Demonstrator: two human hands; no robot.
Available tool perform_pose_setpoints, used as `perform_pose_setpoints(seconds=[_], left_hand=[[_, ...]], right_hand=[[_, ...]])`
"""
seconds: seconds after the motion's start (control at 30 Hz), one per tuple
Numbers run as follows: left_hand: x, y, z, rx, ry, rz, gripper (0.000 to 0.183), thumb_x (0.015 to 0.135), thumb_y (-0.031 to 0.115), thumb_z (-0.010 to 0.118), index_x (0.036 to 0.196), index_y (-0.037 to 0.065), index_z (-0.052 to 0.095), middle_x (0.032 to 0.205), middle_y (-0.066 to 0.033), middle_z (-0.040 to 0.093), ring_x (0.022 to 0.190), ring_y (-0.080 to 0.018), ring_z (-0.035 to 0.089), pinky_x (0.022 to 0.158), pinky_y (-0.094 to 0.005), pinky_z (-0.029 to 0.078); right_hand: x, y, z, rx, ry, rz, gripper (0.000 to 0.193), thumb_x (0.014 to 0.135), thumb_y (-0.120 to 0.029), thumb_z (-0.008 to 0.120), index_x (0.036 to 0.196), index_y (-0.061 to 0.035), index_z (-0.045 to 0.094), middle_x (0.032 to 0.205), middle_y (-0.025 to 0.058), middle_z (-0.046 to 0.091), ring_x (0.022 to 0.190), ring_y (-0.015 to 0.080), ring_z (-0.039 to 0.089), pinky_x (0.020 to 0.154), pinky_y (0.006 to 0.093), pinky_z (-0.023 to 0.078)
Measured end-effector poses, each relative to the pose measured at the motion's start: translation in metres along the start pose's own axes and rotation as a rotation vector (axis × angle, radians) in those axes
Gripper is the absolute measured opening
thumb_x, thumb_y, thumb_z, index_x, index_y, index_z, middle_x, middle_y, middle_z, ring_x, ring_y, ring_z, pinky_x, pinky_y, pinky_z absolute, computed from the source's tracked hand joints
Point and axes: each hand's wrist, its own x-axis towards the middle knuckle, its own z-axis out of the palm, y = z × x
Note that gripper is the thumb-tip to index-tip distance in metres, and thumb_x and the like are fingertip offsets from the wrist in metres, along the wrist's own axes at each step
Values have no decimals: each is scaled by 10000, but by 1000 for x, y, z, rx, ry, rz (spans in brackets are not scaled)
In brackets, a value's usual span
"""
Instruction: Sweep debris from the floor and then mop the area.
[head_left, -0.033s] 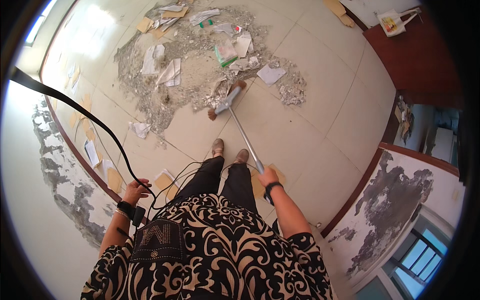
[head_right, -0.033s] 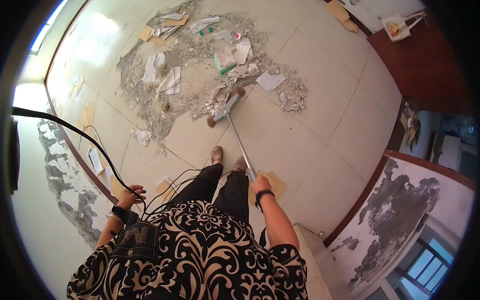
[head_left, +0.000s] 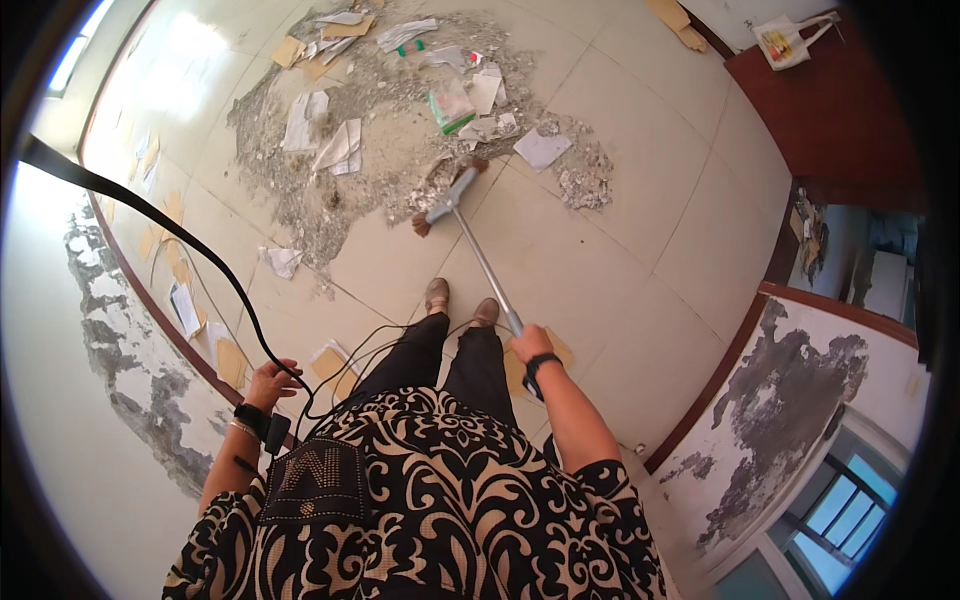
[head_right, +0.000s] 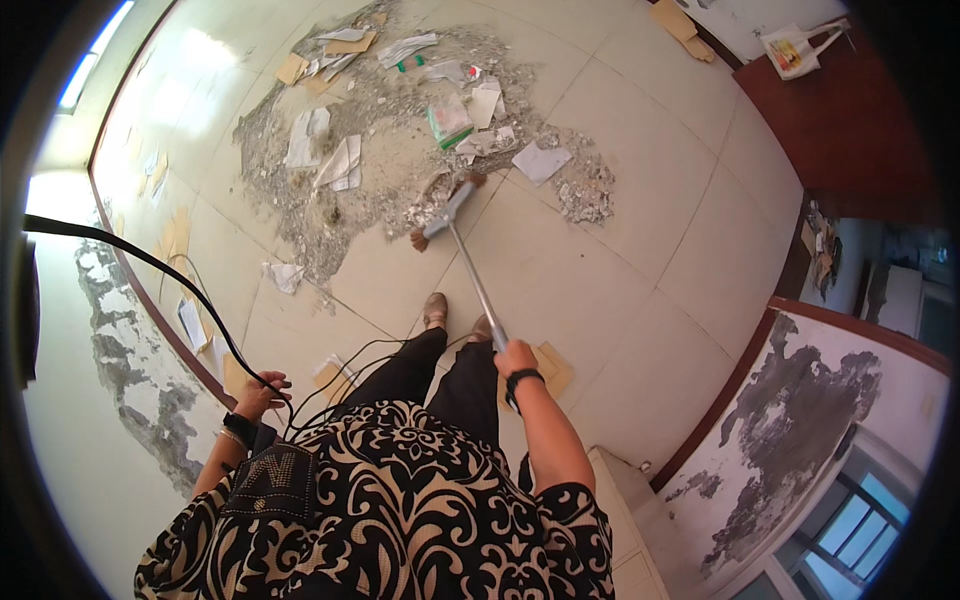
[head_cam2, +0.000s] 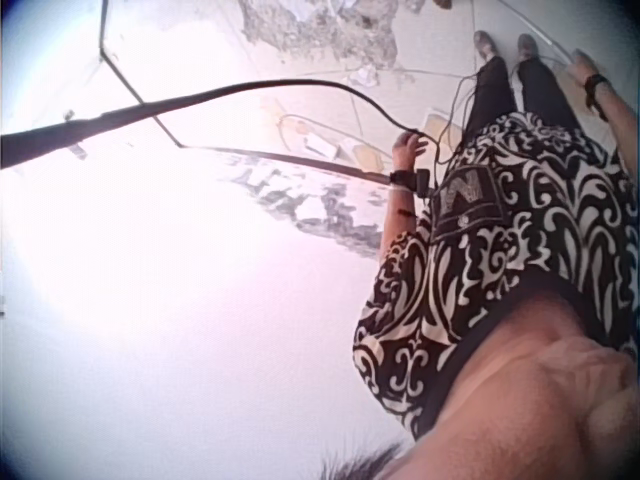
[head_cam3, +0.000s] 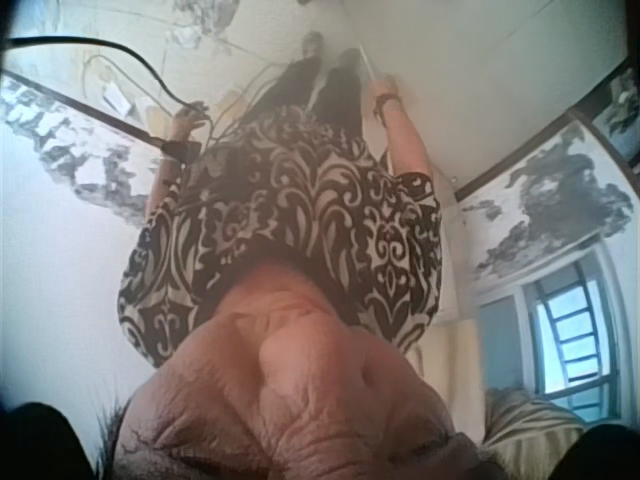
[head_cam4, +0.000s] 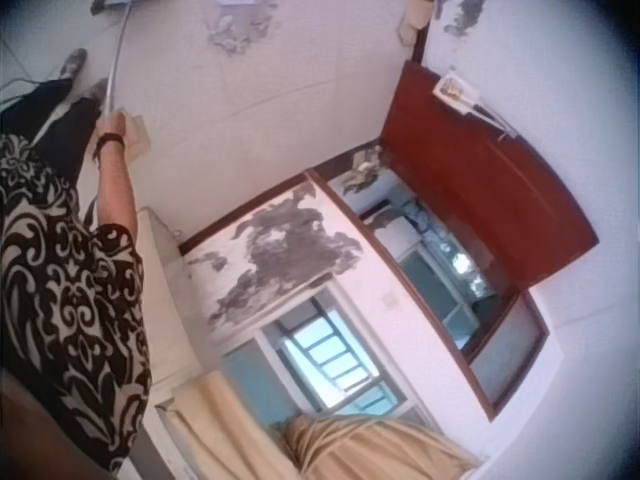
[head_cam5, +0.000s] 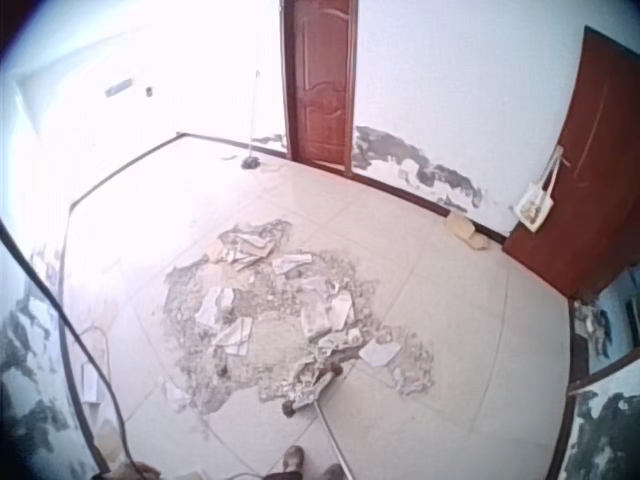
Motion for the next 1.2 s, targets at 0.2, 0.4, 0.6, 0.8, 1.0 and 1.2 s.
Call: perform_pose_setpoints(seconds=[0.2, 0.4, 0.6, 0.8, 1.0, 1.2], left_hand=[[9, 13, -28, -21, -13, -26, 210, 784, 132, 480, 971, 37, 500, 867, -71, 589, 688, -163, 600, 559, -253, 484], [41, 47, -23, -35, -62, 26, 229, 783, 118, 475, 993, 27, 493, 888, -85, 582, 673, -181, 601, 554, -253, 484], [74, 84, 8, -36, -118, 90, 205, 777, 91, 462, 971, 37, 501, 867, -78, 580, 660, -164, 599, 545, -250, 483], [79, 121, 62, 24, -149, 82, 202, 785, 122, 483, 964, 31, 502, 863, -83, 585, 638, -165, 593, 529, -246, 480], [54, 167, 160, 54, -49, 41, 186, 771, 129, 498, 934, 40, 520, 828, -64, 590, 630, -151, 593, 509, -240, 476], [18, 221, 278, 124, -75, 31, 203, 755, 121, 514, 943, 43, 520, 811, -64, 594, 650, -148, 591, 528, -243, 471]], right_hand=[[29, -69, -28, -53, 101, -128, 237, 629, -160, 514, 786, 9, 567, 792, 220, 566, 768, 348, 551, 679, 404, 444], [2, -35, -61, -128, 161, -27, 249, 614, -189, 546, 798, -21, 560, 788, 183, 572, 760, 333, 549, 671, 398, 442], [-49, 59, -83, 72, 155, 6, 251, 587, -194, 581, 688, 32, 542, 578, 164, 548, 503, 257, 540, 498, 322, 434], [-103, 165, -112, 432, 118, 349, 174, 592, -127, 573, 628, 33, 515, 524, 106, 520, 406, 152, 479, 397, 296, 389], [-59, 250, -186, 560, 60, 506, 163, 642, -104, 568, 611, 33, 487, 513, 91, 507, 403, 143, 472, 382, 304, 376], [26, 324, -251, 371, 25, 393, 129, 655, -65, 532, 619, 45, 477, 515, 114, 498, 396, 182, 462, 373, 315, 368]])
